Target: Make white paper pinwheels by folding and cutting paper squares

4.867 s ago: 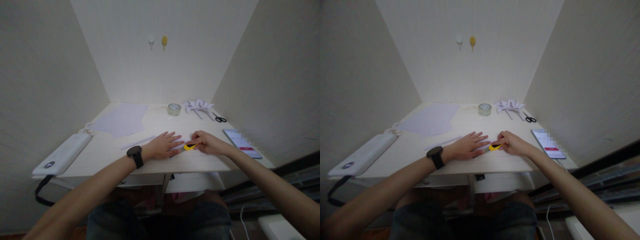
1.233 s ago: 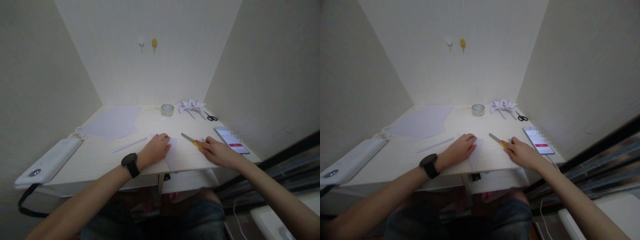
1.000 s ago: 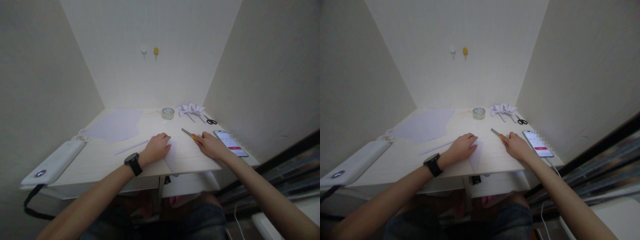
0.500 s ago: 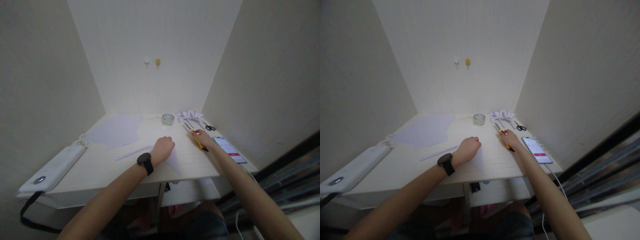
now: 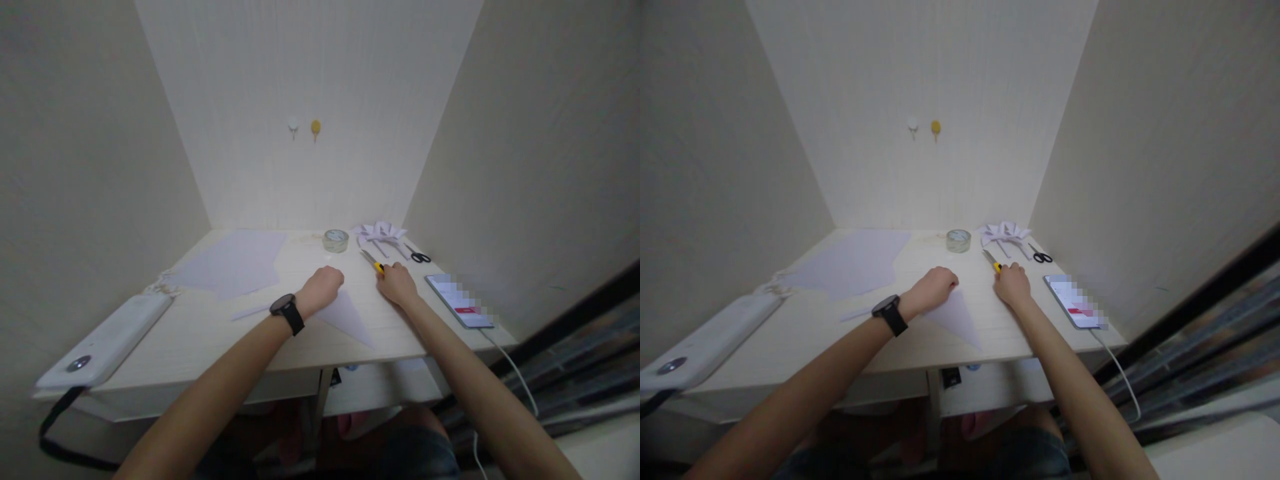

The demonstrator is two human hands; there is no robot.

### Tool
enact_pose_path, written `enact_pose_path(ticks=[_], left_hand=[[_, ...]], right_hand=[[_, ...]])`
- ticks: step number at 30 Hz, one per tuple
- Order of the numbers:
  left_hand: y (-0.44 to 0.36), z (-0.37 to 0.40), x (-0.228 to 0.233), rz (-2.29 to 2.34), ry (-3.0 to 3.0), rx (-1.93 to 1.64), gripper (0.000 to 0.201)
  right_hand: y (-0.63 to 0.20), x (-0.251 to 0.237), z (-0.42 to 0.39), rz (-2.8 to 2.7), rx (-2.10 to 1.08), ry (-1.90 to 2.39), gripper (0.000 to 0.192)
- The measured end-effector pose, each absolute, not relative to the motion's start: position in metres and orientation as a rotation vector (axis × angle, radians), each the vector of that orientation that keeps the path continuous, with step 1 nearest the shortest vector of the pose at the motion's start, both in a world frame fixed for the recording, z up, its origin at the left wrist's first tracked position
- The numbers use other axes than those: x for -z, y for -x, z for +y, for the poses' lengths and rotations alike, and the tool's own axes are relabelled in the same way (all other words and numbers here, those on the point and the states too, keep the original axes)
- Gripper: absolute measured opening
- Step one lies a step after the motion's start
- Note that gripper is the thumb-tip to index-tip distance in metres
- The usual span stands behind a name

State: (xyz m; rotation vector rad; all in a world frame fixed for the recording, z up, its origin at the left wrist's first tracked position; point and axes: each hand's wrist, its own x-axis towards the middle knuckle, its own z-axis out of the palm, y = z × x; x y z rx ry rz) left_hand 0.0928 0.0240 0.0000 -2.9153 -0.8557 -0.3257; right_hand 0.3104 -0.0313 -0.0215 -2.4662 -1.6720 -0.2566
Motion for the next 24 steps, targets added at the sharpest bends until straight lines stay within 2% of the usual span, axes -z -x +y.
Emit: enact_pose_path(ticks=[7, 14, 24], left_hand=[[-0.098, 0.023, -0.005, -0.776, 2.914, 0.193, 0.016], [-0.106, 0.013, -0.008, -0.625, 2.796, 0.149, 0.026], [-0.103, 0.038, -0.023, -0.868, 2.895, 0.225, 0.025]], right_hand=[[-0.306, 0.029, -0.033, -1.685, 0.417, 2.441, 0.038], [-0.302, 0.028, -0.038, -1.691, 0.473, 2.401, 0.040], [-0.303, 0.020, -0.043, -1.742, 0.474, 2.299, 0.037]])
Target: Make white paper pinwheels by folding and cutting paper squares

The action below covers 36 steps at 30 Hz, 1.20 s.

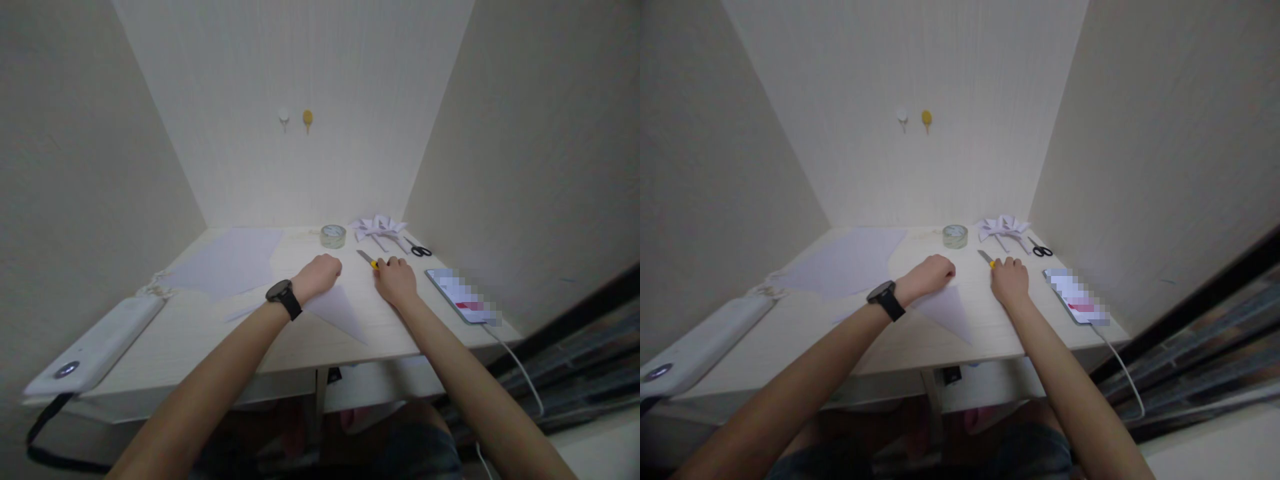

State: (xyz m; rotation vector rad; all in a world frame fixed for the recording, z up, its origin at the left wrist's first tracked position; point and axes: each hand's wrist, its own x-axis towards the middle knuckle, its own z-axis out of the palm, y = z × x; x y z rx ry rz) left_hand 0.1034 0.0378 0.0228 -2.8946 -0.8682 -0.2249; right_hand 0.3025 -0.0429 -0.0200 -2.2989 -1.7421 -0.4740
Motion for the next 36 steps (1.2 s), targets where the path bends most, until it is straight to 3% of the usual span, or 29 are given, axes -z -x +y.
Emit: enact_pose_path(ticks=[6, 9, 14, 20, 22, 24, 27, 36], left_hand=[[-0.070, -0.015, -0.022, -0.917, 2.811, 0.270, 0.029], [-0.057, -0.057, -0.003, -0.777, 2.891, 0.299, 0.029], [-0.046, -0.087, 0.022, -0.734, 2.909, 0.500, 0.037], [-0.041, -0.101, 0.031, -0.710, 2.878, 0.695, 0.074], [-0.045, -0.110, 0.039, -0.635, 2.858, 0.714, 0.078], [-0.051, -0.116, 0.048, -0.564, 2.835, 0.718, 0.067], [-0.059, -0.120, 0.063, -0.473, 2.744, 0.775, 0.027], [-0.054, -0.129, 0.072, -0.199, 2.448, 0.933, 0.026]], right_hand=[[-0.276, 0.018, -0.053, -2.232, 0.204, 1.497, 0.033], [-0.264, 0.023, -0.056, -2.382, 0.140, 1.331, 0.035], [-0.270, 0.026, -0.034, -2.396, 0.214, 1.526, 0.042], [-0.280, 0.030, -0.005, -2.145, 0.326, 1.937, 0.044], [-0.278, 0.031, -0.007, -2.007, 0.368, 2.055, 0.048], [-0.273, 0.029, -0.016, -1.944, 0.394, 2.063, 0.049], [-0.262, 0.022, -0.038, -2.032, 0.277, 1.927, 0.039], [-0.240, -0.016, -0.078, -2.120, -0.224, 2.046, 0.034]])
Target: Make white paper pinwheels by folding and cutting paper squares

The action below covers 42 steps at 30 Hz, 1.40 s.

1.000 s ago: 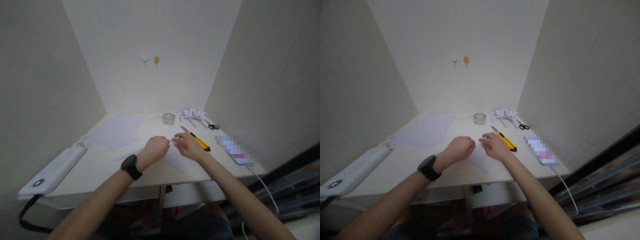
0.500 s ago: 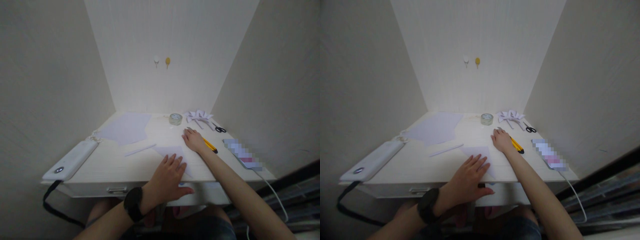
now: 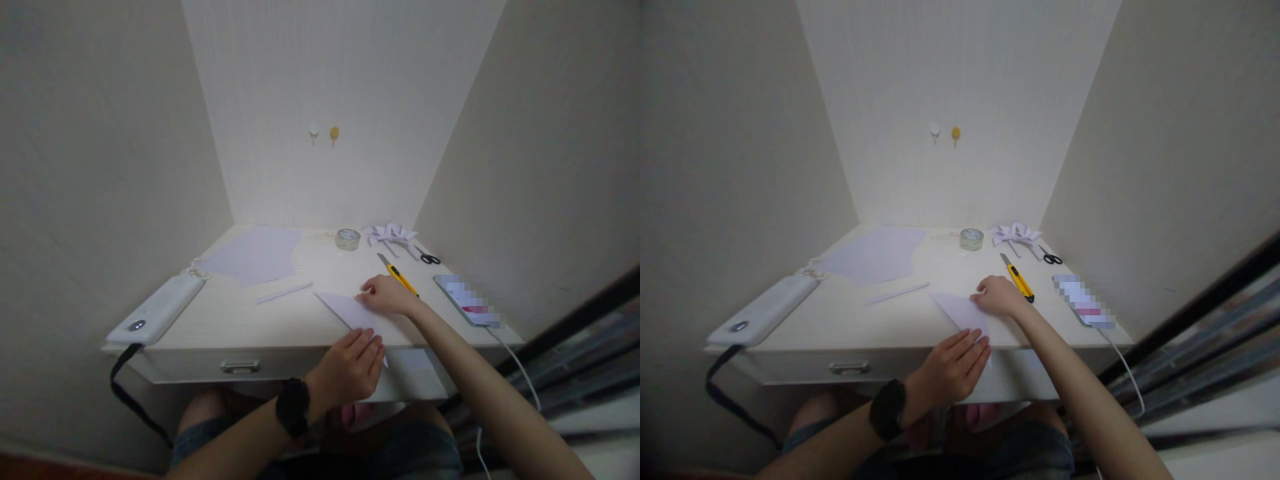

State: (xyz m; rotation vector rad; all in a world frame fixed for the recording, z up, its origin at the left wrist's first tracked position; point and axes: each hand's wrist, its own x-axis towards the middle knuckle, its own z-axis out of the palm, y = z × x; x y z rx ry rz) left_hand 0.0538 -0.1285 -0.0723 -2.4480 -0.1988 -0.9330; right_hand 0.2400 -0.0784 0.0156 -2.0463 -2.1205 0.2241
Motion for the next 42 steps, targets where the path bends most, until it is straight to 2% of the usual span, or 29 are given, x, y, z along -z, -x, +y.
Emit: enact_pose_path(ticks=[6, 11, 13, 19, 24, 26, 29, 32, 35, 39, 42], left_hand=[[-0.043, -0.133, 0.047, 0.033, 2.364, 0.844, 0.028], [-0.032, -0.126, 0.038, 0.091, 2.362, 0.838, 0.028], [-0.027, -0.123, 0.037, 0.113, 2.373, 0.847, 0.027], [-0.019, -0.119, 0.024, 0.195, 2.323, 0.933, 0.026], [-0.015, -0.117, 0.003, 0.213, 2.255, 0.979, 0.026], [-0.011, -0.111, -0.001, 0.173, 2.255, 0.955, 0.028], [-0.001, -0.090, -0.001, 0.006, 2.294, 0.958, 0.034], [0.011, -0.056, 0.000, -0.605, 2.343, 0.928, 0.029], [0.019, -0.026, -0.001, -1.070, 2.480, 0.611, 0.023], [0.022, -0.007, 0.000, -1.053, 2.621, 0.290, 0.017], [0.019, -0.002, 0.002, -0.997, 2.632, 0.165, 0.017]], right_hand=[[-0.250, -0.028, -0.080, -2.277, -0.583, 1.974, 0.037], [-0.257, -0.022, -0.084, -1.963, -1.016, 1.730, 0.027], [-0.257, -0.020, -0.085, -1.788, -1.204, 1.650, 0.033], [-0.251, -0.015, -0.083, -1.640, -1.376, 1.408, 0.056], [-0.251, -0.007, -0.075, -1.541, -1.665, 1.229, 0.056], [-0.253, -0.003, -0.069, -1.465, -1.597, 1.214, 0.052], [-0.260, 0.007, -0.059, -1.392, -1.328, 1.348, 0.044], [-0.267, 0.016, -0.051, -1.442, -1.038, 1.559, 0.038], [-0.272, 0.017, -0.048, -1.589, -0.854, 1.691, 0.037], [-0.279, 0.003, -0.048, -1.867, -0.555, 1.843, 0.039], [-0.290, -0.006, -0.047, -1.797, -0.074, 2.184, 0.042]])
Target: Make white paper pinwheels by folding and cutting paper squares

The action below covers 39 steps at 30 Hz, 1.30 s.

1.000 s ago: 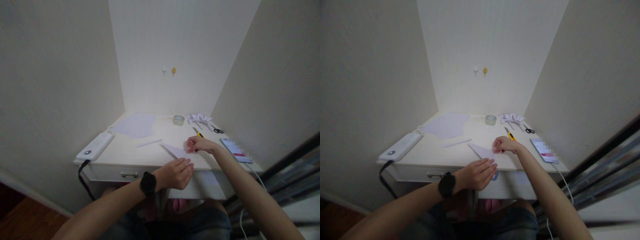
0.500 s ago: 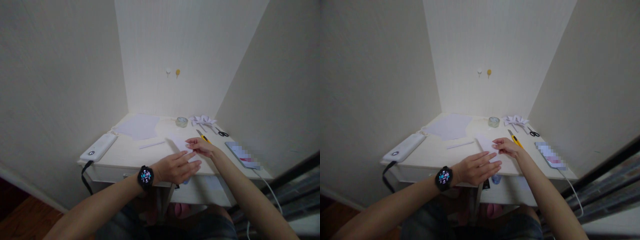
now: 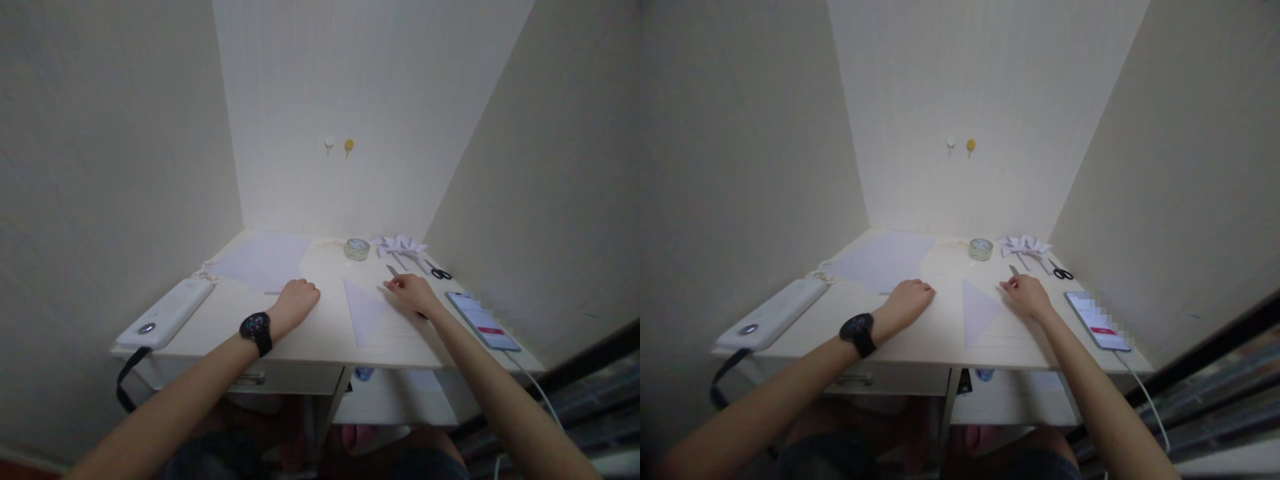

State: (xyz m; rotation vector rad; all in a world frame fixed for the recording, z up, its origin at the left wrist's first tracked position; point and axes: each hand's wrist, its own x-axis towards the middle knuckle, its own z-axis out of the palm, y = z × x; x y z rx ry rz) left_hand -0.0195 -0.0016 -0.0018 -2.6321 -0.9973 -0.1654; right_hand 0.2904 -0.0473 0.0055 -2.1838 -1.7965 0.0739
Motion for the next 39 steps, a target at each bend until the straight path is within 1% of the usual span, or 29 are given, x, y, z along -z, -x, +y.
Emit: enact_pose_path(ticks=[2, 3, 4, 6, 8, 10, 12, 14, 16, 17, 20, 21, 22, 23, 25, 27, 28, 29, 31, 33, 34, 36, 39], left_hand=[[0.015, 0.003, 0.002, -0.996, 2.622, 0.170, 0.017], [0.012, 0.006, 0.002, -0.999, 2.622, 0.198, 0.018], [0.009, 0.010, 0.001, -0.998, 2.628, 0.244, 0.019], [0.003, 0.019, 0.001, -0.951, 2.667, 0.369, 0.021], [-0.003, 0.028, 0.002, -0.853, 2.762, 0.520, 0.023], [-0.005, 0.036, 0.006, -0.759, 2.902, 0.649, 0.023], [-0.005, 0.040, 0.011, -0.717, 3.043, 0.705, 0.021], [-0.003, 0.041, 0.015, -0.731, 3.139, 0.685, 0.019], [0.000, 0.040, 0.017, -0.769, 3.189, 0.655, 0.019], [0.002, 0.039, 0.018, -0.785, 3.206, 0.645, 0.018], [0.008, 0.038, 0.015, -0.878, 3.256, 0.631, 0.021], [0.010, 0.038, 0.013, -0.962, 3.261, 0.677, 0.025], [0.012, 0.040, 0.010, -1.080, 3.244, 0.777, 0.028], [0.014, 0.042, 0.006, -1.218, 3.207, 0.913, 0.031], [0.019, 0.046, -0.004, -1.446, 3.044, 1.315, 0.033], [0.022, 0.049, -0.013, -1.461, 3.050, 1.565, 0.039], [0.023, 0.049, -0.017, -1.412, 3.153, 1.621, 0.040], [0.024, 0.048, -0.020, -1.344, 3.300, 1.586, 0.039], [0.024, 0.045, -0.022, -1.254, 3.560, 1.405, 0.037], [0.024, 0.042, -0.021, -1.262, 3.687, 1.223, 0.031], [0.024, 0.042, -0.020, -1.302, 3.694, 1.209, 0.025], [0.023, 0.042, -0.018, -1.411, 3.630, 1.361, 0.015], [0.020, 0.042, -0.016, -1.551, 3.470, 1.739, 0.011]], right_hand=[[-0.300, -0.006, -0.047, -1.659, 0.202, 2.413, 0.048], [-0.304, -0.005, -0.047, -1.612, 0.267, 2.505, 0.052], [-0.307, -0.004, -0.048, -1.591, 0.282, 2.578, 0.055], [-0.311, 0.000, -0.048, -1.596, 0.204, 2.669, 0.059], [-0.313, 0.005, -0.048, -1.605, 0.121, 2.695, 0.056], [-0.314, 0.009, -0.049, -1.610, 0.112, 2.683, 0.051], [-0.316, 0.012, -0.049, -1.572, 0.144, 2.666, 0.049], [-0.320, 0.013, -0.049, -1.486, 0.167, 2.632, 0.050], [-0.323, 0.010, -0.051, -1.402, 0.119, 2.505, 0.051], [-0.324, 0.007, -0.053, -1.385, 0.045, 2.376, 0.052], [-0.322, -0.009, -0.063, -1.370, -0.397, 1.858, 0.064], [-0.321, -0.016, -0.068, -1.400, -0.535, 1.718, 0.068], [-0.319, -0.024, -0.072, -1.420, -0.594, 1.642, 0.070], [-0.316, -0.032, -0.077, -1.445, -0.626, 1.622, 0.069], [-0.309, -0.047, -0.082, -1.518, -0.619, 1.622, 0.062], [-0.298, -0.060, -0.082, -1.626, -0.575, 1.594, 0.049], [-0.292, -0.066, -0.080, -1.680, -0.555, 1.573, 0.044], [-0.284, -0.071, -0.077, -1.727, -0.544, 1.544, 0.042], [-0.269, -0.080, -0.068, -1.816, -0.518, 1.498, 0.039], [-0.256, -0.087, -0.059, -1.873, -0.475, 1.462, 0.039], [-0.251, -0.089, -0.054, -1.842, -0.478, 1.421, 0.041], [-0.243, -0.089, -0.046, -1.670, -0.553, 1.258, 0.051], [-0.228, -0.075, -0.035, -1.364, -0.759, 0.972, 0.065]])
